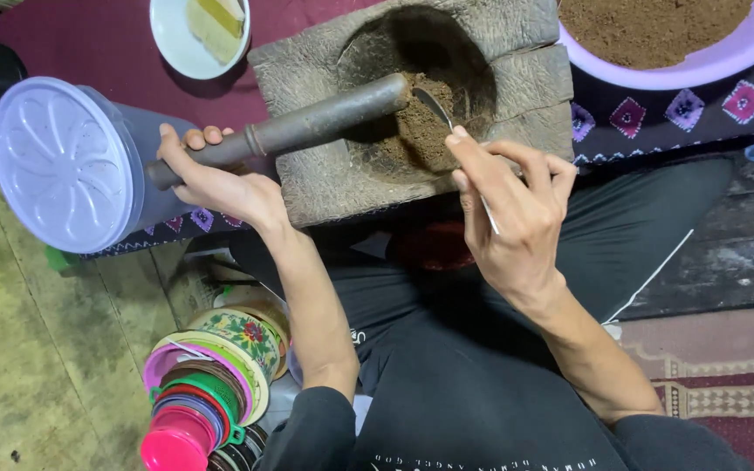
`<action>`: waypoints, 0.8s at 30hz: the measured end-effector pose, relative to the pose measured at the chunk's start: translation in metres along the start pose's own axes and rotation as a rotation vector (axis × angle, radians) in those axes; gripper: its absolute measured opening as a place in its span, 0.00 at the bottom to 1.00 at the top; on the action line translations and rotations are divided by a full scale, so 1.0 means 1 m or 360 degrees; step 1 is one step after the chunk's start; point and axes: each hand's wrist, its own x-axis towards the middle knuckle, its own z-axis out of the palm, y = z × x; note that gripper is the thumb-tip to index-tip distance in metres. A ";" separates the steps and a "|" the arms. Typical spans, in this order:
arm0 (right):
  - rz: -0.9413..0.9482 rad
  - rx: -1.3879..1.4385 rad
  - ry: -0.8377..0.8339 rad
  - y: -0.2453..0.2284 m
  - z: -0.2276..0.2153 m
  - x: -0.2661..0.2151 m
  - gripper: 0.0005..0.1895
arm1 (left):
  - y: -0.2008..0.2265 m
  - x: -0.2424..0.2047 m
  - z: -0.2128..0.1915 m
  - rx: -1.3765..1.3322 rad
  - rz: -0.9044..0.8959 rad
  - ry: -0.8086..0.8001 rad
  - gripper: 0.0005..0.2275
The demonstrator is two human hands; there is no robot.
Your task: Scraping and collecting fine brown powder from a stone mortar and pestle using a metal spoon.
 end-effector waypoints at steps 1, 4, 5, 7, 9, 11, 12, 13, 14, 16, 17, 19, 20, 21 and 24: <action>-0.0001 -0.0002 0.0003 0.001 0.001 -0.001 0.12 | 0.001 -0.002 0.001 -0.0003 -0.0001 -0.0002 0.09; -0.0025 0.0018 -0.0067 0.001 0.003 -0.004 0.11 | 0.004 -0.006 0.004 0.0047 0.0041 -0.0002 0.10; -0.0039 0.0042 -0.0048 0.000 0.003 -0.005 0.11 | 0.005 -0.006 0.004 0.0015 0.0032 -0.0021 0.12; -0.0052 0.0064 -0.0031 0.000 0.005 -0.007 0.11 | 0.004 -0.006 0.004 -0.0016 0.0022 -0.0038 0.13; -0.0031 0.0077 -0.0009 -0.001 0.007 -0.007 0.11 | 0.003 -0.005 0.003 -0.0007 0.0025 -0.0044 0.12; -0.0041 0.0070 -0.0007 -0.001 0.010 -0.007 0.11 | -0.001 -0.001 -0.001 -0.0013 0.0041 -0.0060 0.12; -0.0052 0.0066 -0.0005 -0.002 0.011 -0.007 0.11 | -0.002 0.001 -0.003 -0.0019 0.0058 -0.0076 0.11; -0.0055 0.0066 -0.0005 -0.002 0.012 -0.007 0.11 | -0.003 0.002 -0.002 -0.0021 0.0060 -0.0074 0.11; -0.0057 0.0056 -0.0018 -0.002 0.012 -0.008 0.11 | -0.003 0.002 -0.002 -0.0025 0.0049 -0.0062 0.10; -0.0059 0.0047 -0.0035 -0.002 0.012 -0.008 0.11 | -0.002 0.002 -0.002 -0.0028 0.0037 -0.0048 0.10; -0.0066 0.0041 -0.0036 -0.003 0.012 -0.008 0.11 | -0.002 0.001 -0.002 -0.0023 0.0046 -0.0059 0.10; -0.0073 0.0035 -0.0037 -0.006 0.013 -0.007 0.11 | -0.001 0.001 -0.002 -0.0018 0.0054 -0.0069 0.10; -0.0098 -0.0020 -0.0009 -0.007 0.015 -0.007 0.10 | -0.001 0.000 -0.002 -0.0026 0.0043 -0.0078 0.10; -0.0122 -0.0077 0.0018 -0.009 0.016 -0.008 0.10 | -0.001 0.000 -0.002 -0.0033 0.0030 -0.0087 0.09; -0.0127 -0.0220 0.0068 -0.017 0.024 -0.004 0.08 | -0.003 0.001 -0.002 0.0000 0.0080 -0.0094 0.09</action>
